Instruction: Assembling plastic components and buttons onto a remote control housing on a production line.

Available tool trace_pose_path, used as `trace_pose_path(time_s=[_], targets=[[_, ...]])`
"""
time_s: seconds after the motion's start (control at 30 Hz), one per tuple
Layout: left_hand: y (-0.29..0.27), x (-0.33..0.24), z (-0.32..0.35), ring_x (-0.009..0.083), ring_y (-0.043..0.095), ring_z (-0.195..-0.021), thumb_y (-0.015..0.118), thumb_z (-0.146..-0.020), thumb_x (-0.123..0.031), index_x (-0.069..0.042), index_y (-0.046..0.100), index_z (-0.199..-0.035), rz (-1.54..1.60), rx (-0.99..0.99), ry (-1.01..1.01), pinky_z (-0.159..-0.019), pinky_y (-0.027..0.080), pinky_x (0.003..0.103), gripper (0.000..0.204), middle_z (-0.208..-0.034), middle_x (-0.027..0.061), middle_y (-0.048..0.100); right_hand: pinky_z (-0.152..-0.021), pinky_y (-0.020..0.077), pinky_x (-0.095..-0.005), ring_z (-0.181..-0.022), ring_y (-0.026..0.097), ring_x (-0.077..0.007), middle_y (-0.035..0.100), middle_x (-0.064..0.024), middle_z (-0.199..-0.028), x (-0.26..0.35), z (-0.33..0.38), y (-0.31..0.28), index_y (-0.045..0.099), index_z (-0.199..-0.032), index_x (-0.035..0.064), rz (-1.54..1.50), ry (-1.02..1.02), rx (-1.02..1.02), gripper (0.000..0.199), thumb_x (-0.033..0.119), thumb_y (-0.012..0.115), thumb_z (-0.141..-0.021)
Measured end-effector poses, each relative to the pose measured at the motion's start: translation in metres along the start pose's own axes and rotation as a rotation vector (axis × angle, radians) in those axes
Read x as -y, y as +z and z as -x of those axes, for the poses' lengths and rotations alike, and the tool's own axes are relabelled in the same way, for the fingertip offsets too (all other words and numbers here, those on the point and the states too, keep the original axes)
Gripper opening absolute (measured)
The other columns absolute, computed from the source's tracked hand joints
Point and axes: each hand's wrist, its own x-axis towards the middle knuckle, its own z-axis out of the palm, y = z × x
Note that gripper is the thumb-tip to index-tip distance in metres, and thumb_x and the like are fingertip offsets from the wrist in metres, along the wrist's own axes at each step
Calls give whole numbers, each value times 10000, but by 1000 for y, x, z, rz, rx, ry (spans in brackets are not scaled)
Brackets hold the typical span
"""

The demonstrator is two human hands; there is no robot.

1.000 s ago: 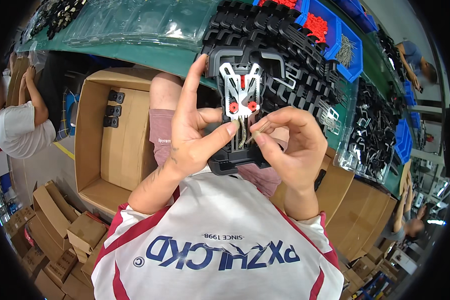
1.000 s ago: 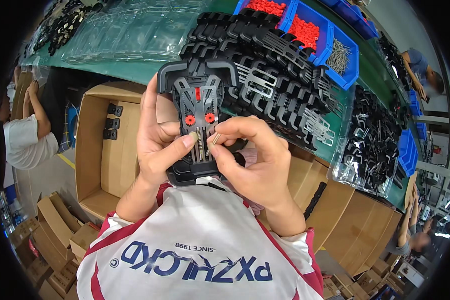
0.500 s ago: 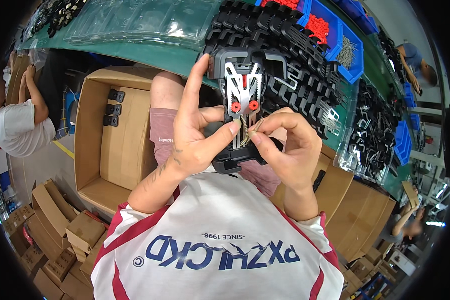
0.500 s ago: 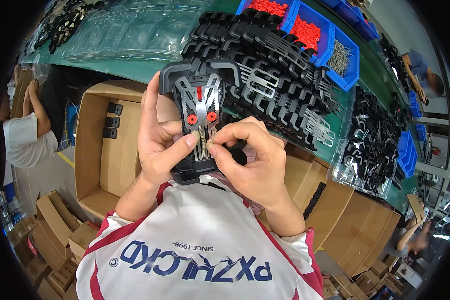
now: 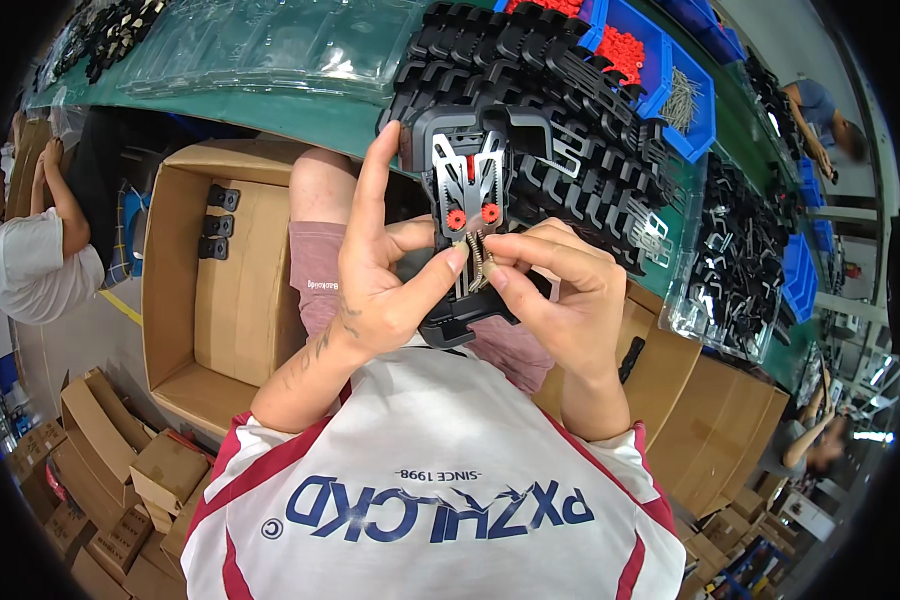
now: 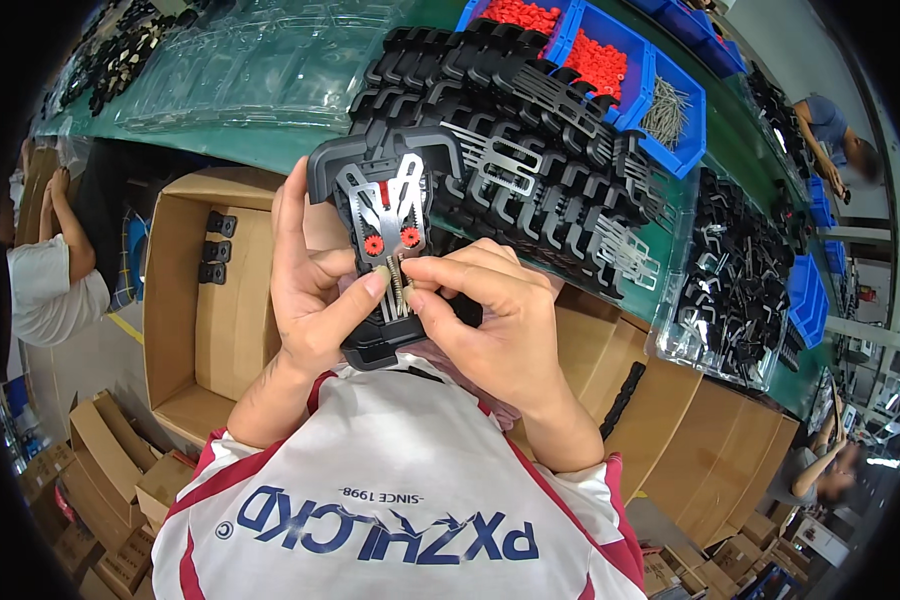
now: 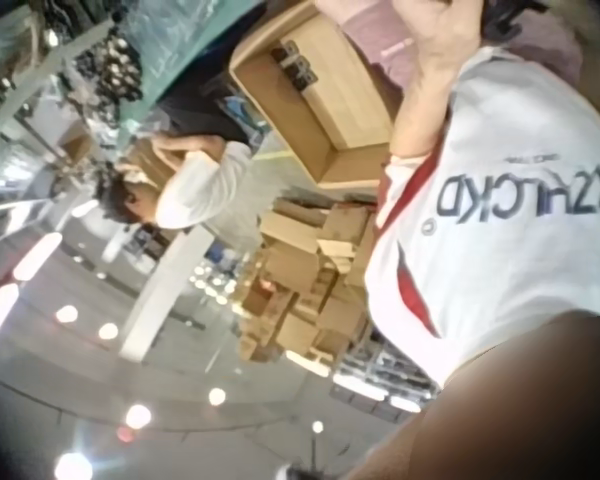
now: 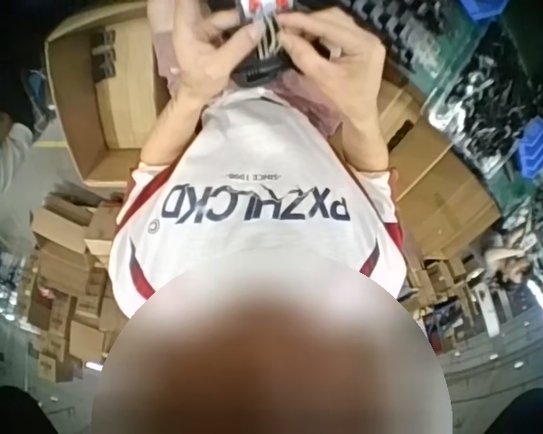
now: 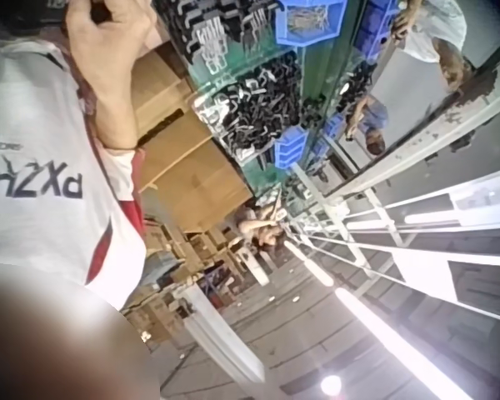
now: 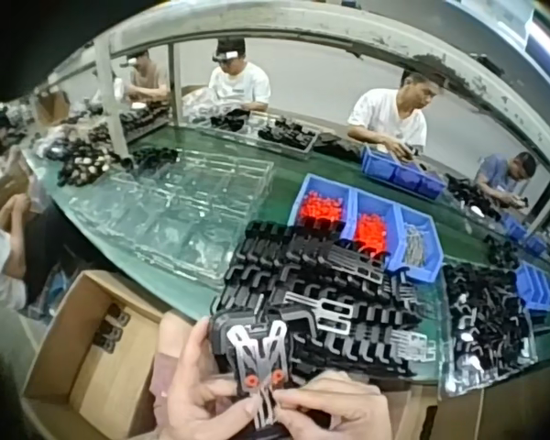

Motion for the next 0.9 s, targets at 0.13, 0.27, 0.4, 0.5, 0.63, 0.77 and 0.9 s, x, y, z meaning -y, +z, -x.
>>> trace_pose_path(time_s=[0.13, 0.27, 0.4, 0.5, 0.63, 0.77, 0.9], targets=[[1, 4, 1, 248, 634, -954, 507, -762, 99, -38, -6, -1488, 92, 55, -42, -823, 459, 228, 899, -1190, 242, 588, -675, 417, -239, -644, 524, -129, 656, -30, -735, 0, 2, -3, 712, -900, 16, -14, -26, -10, 272, -72, 683, -644], [13, 5, 2, 205, 632, -861, 527, -755, 93, -58, 13, -1495, 137, 61, -149, -750, 461, 198, 914, -1068, 192, 651, -655, 431, -227, -694, 526, -142, 657, -89, -797, -1, 10, -17, 695, -926, -35, -48, 8, -61, 284, -117, 654, -657], [29, 8, 3, 121, 510, -578, 529, -748, 102, -62, 11, -1497, 48, -39, -134, -548, 377, 161, 926, -921, 145, 658, -653, 435, -243, -689, 531, -164, 643, -95, -789, -19, 40, -38, 690, -903, -37, -21, -148, -307, 255, -107, 639, -664], [39, 25, 3, 102, 459, -527, 523, -769, 87, -55, 10, -1496, 54, 17, -130, -520, 333, 151, 902, -779, 104, 632, -652, 437, -254, -683, 526, -175, 638, -98, -785, -42, 73, -53, 687, -888, -36, -37, -269, -471, 235, -97, 631, -668], [64, 44, 3, 91, 434, -516, 511, -787, 88, -44, 12, -1493, 97, 169, -186, -500, 315, 150, 875, -688, 53, 563, -611, 427, -265, -639, 504, -178, 631, -98, -759, -79, 131, -65, 680, -859, -37, 117, -168, -691, 199, -87, 618, -676], [53, 64, 5, 85, 420, -509, 504, -802, 92, -38, 15, -1492, 67, 352, -220, -488, 306, 148, 856, -672, 47, 555, -629, 445, -247, -671, 551, -165, 657, -92, -806, -134, 200, -101, 681, -874, -13, 433, 233, -1060, 136, -14, 639, -746], [58, 74, 2, 84, 435, -513, 508, -811, 82, -27, 54, -1482, 14, 448, -241, -497, 324, 145, 818, -750, 92, 592, -675, 478, -250, -725, 593, -179, 677, -109, -868, -248, 326, -145, 656, -1041, -21, 219, 839, -1360, 245, 109, 585, -845]])
